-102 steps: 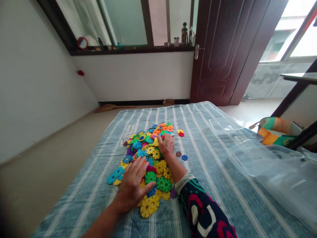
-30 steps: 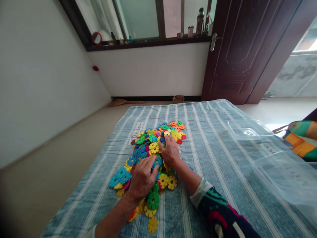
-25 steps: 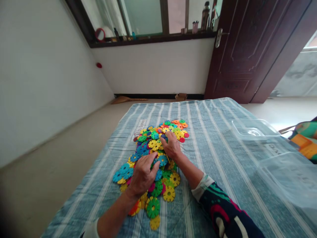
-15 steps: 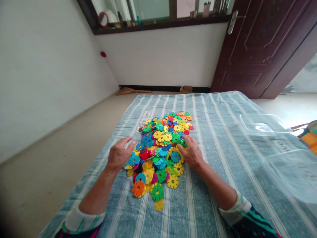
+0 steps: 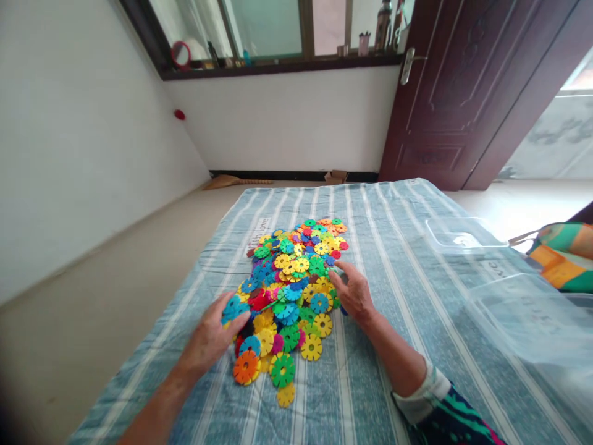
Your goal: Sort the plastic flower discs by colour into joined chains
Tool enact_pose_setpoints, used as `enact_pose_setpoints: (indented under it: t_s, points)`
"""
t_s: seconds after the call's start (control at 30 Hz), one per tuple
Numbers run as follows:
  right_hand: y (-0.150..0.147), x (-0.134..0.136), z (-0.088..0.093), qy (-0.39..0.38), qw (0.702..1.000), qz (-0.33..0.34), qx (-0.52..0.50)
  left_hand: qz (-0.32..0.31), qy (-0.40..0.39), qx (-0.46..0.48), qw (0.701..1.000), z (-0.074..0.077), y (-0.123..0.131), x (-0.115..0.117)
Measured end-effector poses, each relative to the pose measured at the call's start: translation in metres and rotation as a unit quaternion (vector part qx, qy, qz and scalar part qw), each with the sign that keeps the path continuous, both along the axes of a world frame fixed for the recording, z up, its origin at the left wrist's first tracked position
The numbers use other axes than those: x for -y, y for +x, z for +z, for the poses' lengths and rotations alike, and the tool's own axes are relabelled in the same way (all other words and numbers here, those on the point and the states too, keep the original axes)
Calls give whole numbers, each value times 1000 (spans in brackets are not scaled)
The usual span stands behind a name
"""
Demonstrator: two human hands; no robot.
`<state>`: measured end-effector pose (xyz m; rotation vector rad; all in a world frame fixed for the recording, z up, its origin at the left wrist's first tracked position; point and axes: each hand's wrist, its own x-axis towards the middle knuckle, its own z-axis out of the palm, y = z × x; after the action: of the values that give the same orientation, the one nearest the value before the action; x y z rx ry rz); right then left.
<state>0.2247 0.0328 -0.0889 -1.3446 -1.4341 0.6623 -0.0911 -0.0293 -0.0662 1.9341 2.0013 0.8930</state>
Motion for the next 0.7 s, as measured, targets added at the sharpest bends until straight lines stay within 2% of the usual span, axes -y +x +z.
enact_pose_setpoints:
  t_s: [0.1, 0.2, 0.47, 0.7]
  points:
    - [1, -3, -1, -6, 1000, -14, -21, -13, 46, -5, 999, -14, 15, 2]
    - [-3, -2, -3, -8, 999, 5, -35, -23, 74, -2, 997, -21, 28, 4]
    - [-5, -3, -8, -5, 996, 71, -59, -43, 84, 27, 995, -8, 52, -7]
    - [-4, -2, -6, -5, 995, 73, -67, -78, 136, 22, 987, -9, 69, -29]
